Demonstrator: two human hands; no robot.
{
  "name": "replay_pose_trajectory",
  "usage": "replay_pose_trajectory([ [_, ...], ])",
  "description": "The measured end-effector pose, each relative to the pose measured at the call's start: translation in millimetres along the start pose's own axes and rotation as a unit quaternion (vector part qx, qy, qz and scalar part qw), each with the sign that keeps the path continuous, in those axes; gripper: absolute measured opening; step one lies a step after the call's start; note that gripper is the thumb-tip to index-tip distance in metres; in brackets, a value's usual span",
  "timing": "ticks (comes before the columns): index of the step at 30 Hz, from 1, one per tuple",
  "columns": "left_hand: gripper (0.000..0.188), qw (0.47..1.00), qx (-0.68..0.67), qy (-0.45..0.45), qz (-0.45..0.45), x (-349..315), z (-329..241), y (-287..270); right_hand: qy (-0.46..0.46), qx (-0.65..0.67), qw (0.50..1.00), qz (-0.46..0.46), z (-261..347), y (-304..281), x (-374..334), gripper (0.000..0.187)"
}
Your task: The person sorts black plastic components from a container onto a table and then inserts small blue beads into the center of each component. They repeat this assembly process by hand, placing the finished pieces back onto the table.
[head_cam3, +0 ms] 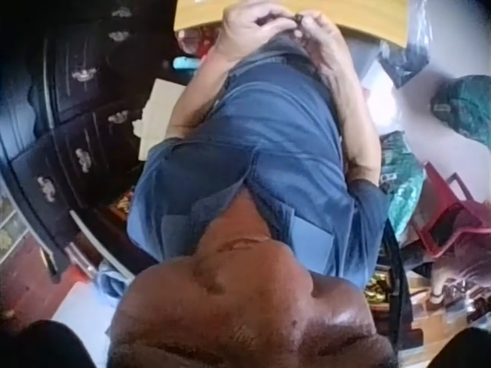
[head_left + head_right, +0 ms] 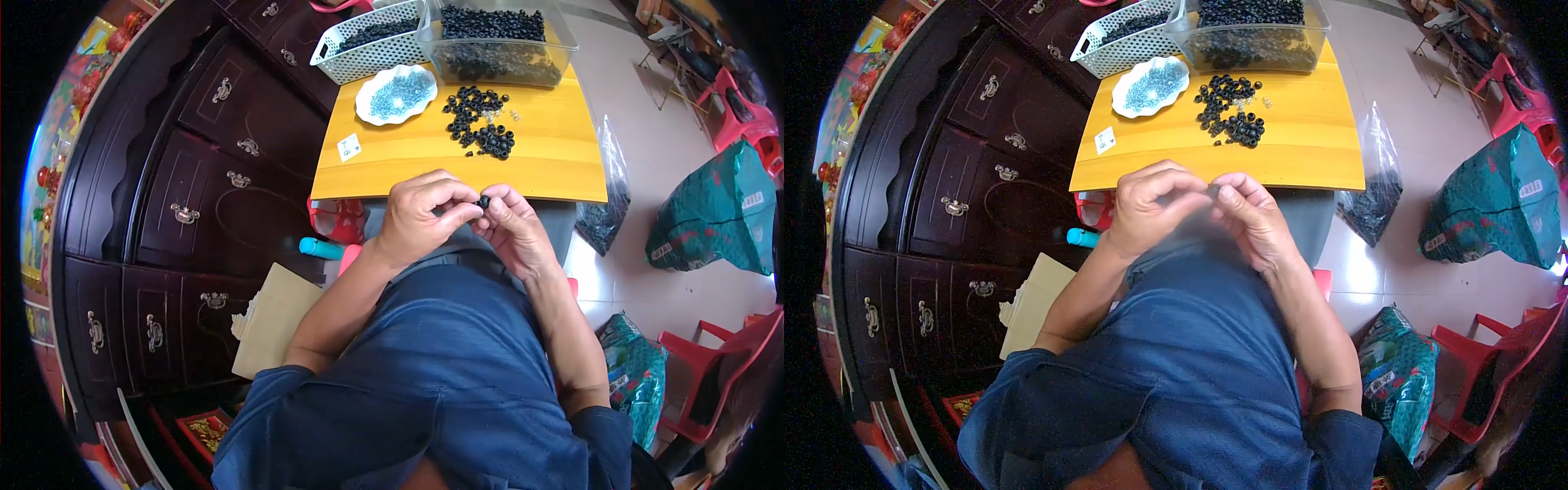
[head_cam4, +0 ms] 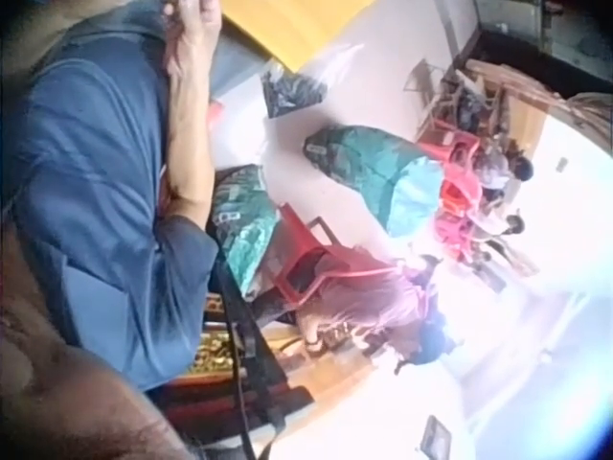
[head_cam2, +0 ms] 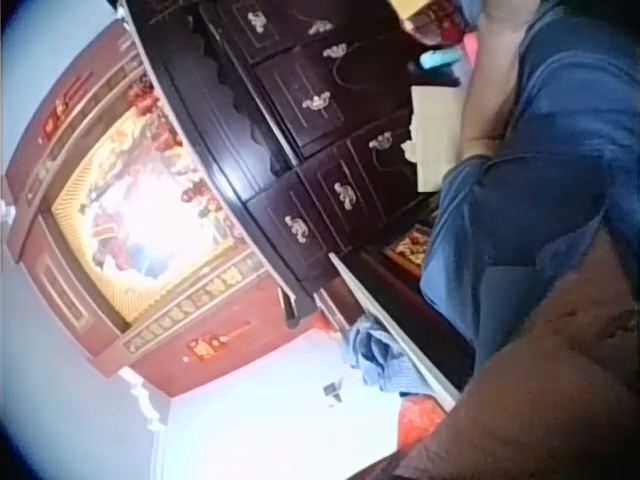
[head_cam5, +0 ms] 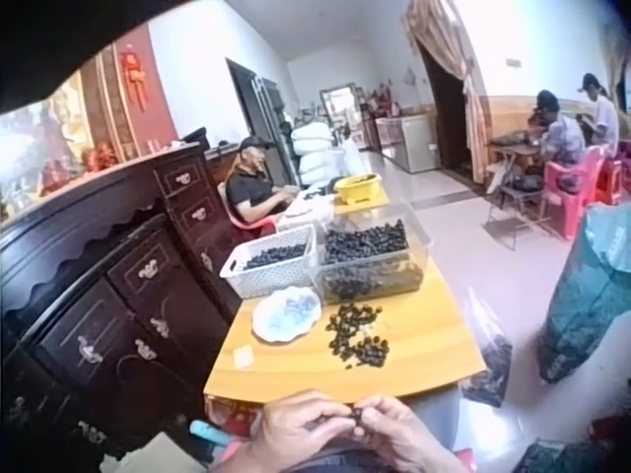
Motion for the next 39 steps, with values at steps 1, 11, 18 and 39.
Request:
replay_pose_trajectory([
  [1,0.014,1.000,-0.001,0.000,0.000,0,1,0,-0.004,0.005,1.000,-0.004,-1,0,0,0.019],
  [11,0.016,1.000,0.023,0.002,0.018,-2,2,-1,-0.006,-0.022,1.000,0.001,-4,-5,2,0.019],
  [18,0.015,0.999,-0.030,-0.030,0.033,-3,4,-2,-0.032,-0.043,0.999,0.007,-5,-6,1,0.018],
  [39,0.039,0.975,-0.109,-0.050,0.189,-8,2,-8,-0.056,-0.100,0.990,0.085,2,14,-4,0.037],
])
Point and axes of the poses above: each hand's wrist, its own x-axis towards the middle knuckle, its own y-axis out of the palm, z = x × y, the point moved 4 cm from there along x, towards the middle knuckle
